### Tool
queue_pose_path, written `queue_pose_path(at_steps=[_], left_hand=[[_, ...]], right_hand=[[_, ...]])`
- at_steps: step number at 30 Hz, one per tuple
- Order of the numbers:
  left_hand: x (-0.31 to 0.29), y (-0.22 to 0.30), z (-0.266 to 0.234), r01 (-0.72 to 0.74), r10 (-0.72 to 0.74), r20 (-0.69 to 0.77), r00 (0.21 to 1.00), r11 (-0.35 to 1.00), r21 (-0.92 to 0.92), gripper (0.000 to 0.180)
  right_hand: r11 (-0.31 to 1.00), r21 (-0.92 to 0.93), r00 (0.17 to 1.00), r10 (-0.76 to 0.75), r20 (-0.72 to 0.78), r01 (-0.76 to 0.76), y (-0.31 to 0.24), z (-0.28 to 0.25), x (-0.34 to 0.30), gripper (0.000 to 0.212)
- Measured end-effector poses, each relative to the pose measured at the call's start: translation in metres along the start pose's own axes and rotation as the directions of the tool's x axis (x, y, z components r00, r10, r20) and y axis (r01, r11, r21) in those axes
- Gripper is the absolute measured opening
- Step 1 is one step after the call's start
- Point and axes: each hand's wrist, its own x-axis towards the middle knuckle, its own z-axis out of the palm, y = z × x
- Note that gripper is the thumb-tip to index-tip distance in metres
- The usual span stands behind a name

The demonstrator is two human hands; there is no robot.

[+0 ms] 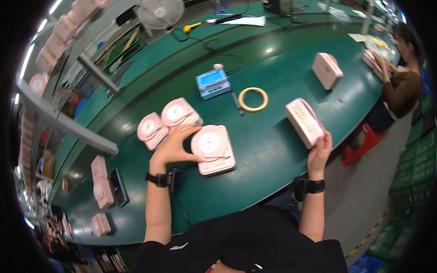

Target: The person moves several pink record players aside and picks one up to inspect it. They then pick up a pink cover, place it onto the record player, and press down to secure it before setting the assembly on the table.

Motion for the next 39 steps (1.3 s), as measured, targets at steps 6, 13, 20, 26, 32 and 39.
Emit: queue_pose_path(at_steps=[6, 13, 20, 26, 32, 39], left_hand=[[-0.005, 0.004, -0.003, 0.068, -0.067, 0.018, 0.998, 0.996, -0.054, 0.086], [-0.006, -0.01, 0.0, 0.086, -0.081, 0.031, 0.996, 0.965, -0.25, 0.077], [-0.009, -0.015, -0.004, 0.08, -0.082, 0.01, 0.997, 0.93, -0.358, 0.072], [-0.009, -0.019, -0.005, 0.141, -0.105, 0.105, 0.989, 0.886, -0.442, 0.066], [-0.015, -0.025, 0.0, 0.046, -0.046, 0.012, 0.999, 0.891, -0.451, 0.056], [-0.007, -0.032, 0.007, 0.062, -0.077, -0.01, 0.997, 0.864, -0.499, 0.035]], right_hand=[[0.912, -0.37, 0.98, -0.129, 0.152, 0.178, -0.028, 0.026, -0.001, 0.039], [0.606, -0.793, 0.997, -0.002, 0.072, 0.059, -0.042, 0.018, 0.031, 0.054], [0.46, -0.863, 0.977, -0.074, 0.198, 0.209, -0.005, -0.02, 0.114, 0.06], [0.233, -0.954, 0.974, -0.171, 0.151, 0.189, 0.016, -0.024, 0.172, 0.068], [0.353, -0.882, 0.948, -0.17, 0.267, 0.312, -0.016, 0.052, 0.098, 0.073], [0.804, -0.585, 0.605, 0.417, 0.679, 0.102, -0.038, 0.146, -0.052, 0.097]])
